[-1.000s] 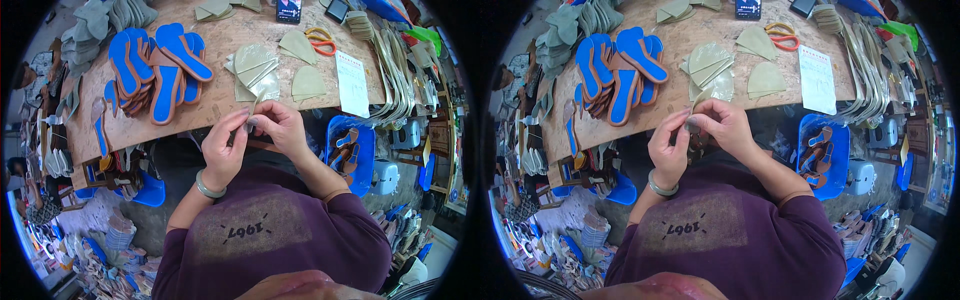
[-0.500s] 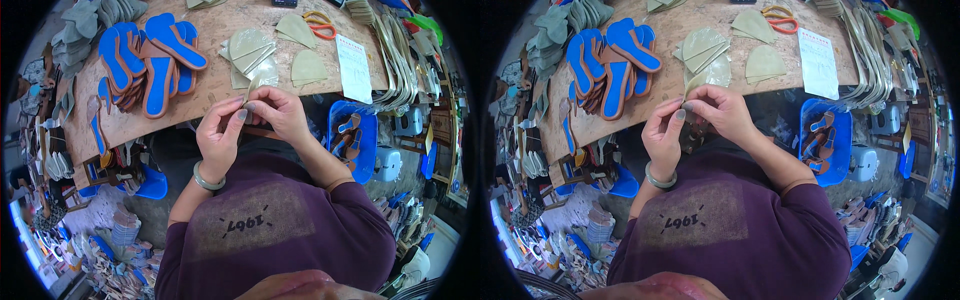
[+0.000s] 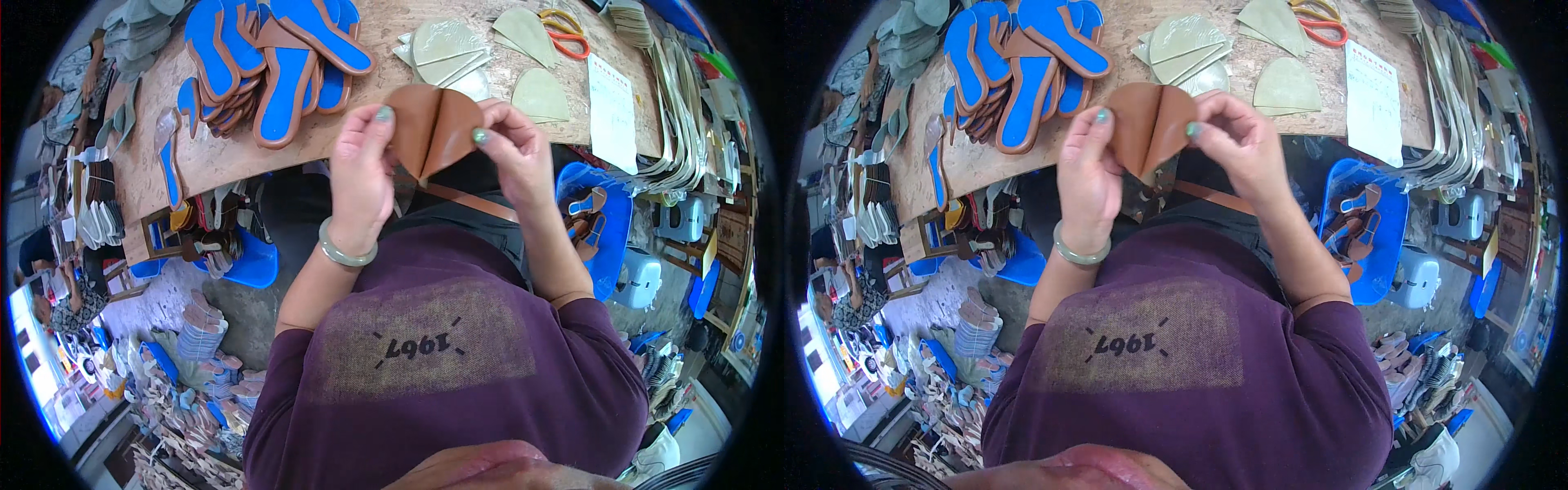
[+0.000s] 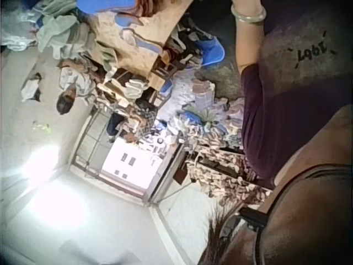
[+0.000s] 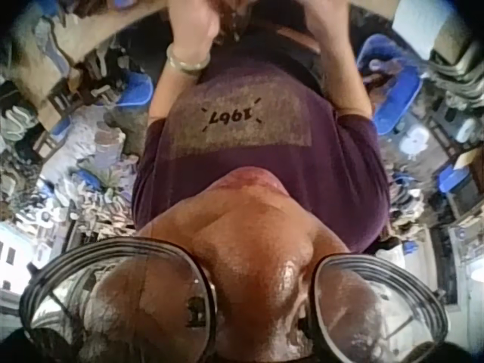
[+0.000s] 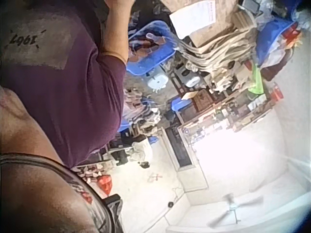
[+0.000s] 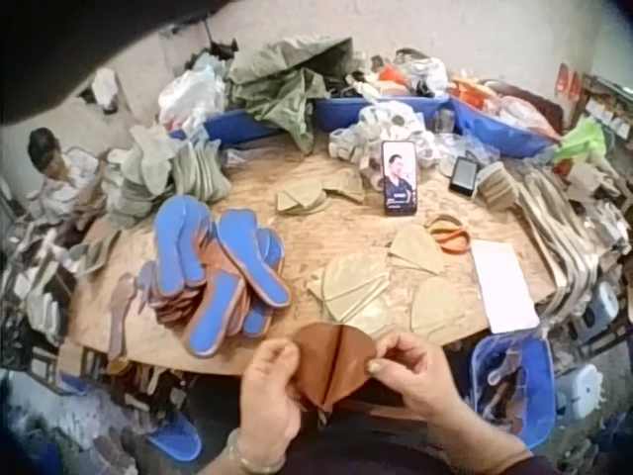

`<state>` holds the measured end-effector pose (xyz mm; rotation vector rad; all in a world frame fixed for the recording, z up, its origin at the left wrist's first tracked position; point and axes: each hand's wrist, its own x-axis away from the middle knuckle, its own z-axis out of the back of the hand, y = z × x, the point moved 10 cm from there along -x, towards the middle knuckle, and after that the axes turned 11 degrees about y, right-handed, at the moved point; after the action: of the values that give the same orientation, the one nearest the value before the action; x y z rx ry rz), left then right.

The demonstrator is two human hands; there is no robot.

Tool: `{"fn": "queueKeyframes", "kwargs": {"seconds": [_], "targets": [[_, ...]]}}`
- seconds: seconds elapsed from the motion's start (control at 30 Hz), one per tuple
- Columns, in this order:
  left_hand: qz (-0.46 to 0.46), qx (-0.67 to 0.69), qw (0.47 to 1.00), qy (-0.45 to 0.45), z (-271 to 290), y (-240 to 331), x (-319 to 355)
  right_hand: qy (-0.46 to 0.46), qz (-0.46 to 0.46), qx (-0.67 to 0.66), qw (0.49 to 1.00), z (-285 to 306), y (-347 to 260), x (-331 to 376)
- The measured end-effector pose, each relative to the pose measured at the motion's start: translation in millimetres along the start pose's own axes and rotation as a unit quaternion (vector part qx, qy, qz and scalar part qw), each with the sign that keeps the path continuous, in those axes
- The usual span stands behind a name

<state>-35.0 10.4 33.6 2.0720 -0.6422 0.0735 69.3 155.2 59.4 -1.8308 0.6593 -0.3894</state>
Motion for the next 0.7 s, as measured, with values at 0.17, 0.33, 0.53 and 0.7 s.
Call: {"fn": "queueKeyframes", "kwargs": {"seconds": [0.17,0.33,0.53,0.7], "targets": [[-0.125,0.000,0.992,0.031,16,42,-10,0.086,-0.021,0.080,0.993,63,-17,-20],[-0.152,-0.033,0.988,0.019,18,43,-9,0.116,0.031,0.118,0.986,90,-49,-29],[-0.199,-0.159,0.966,-0.049,3,41,8,0.202,0.225,0.303,0.904,142,-138,-47],[-0.233,-0.205,0.945,-0.103,-17,41,25,0.076,0.333,0.607,0.718,105,-157,-69]]}}
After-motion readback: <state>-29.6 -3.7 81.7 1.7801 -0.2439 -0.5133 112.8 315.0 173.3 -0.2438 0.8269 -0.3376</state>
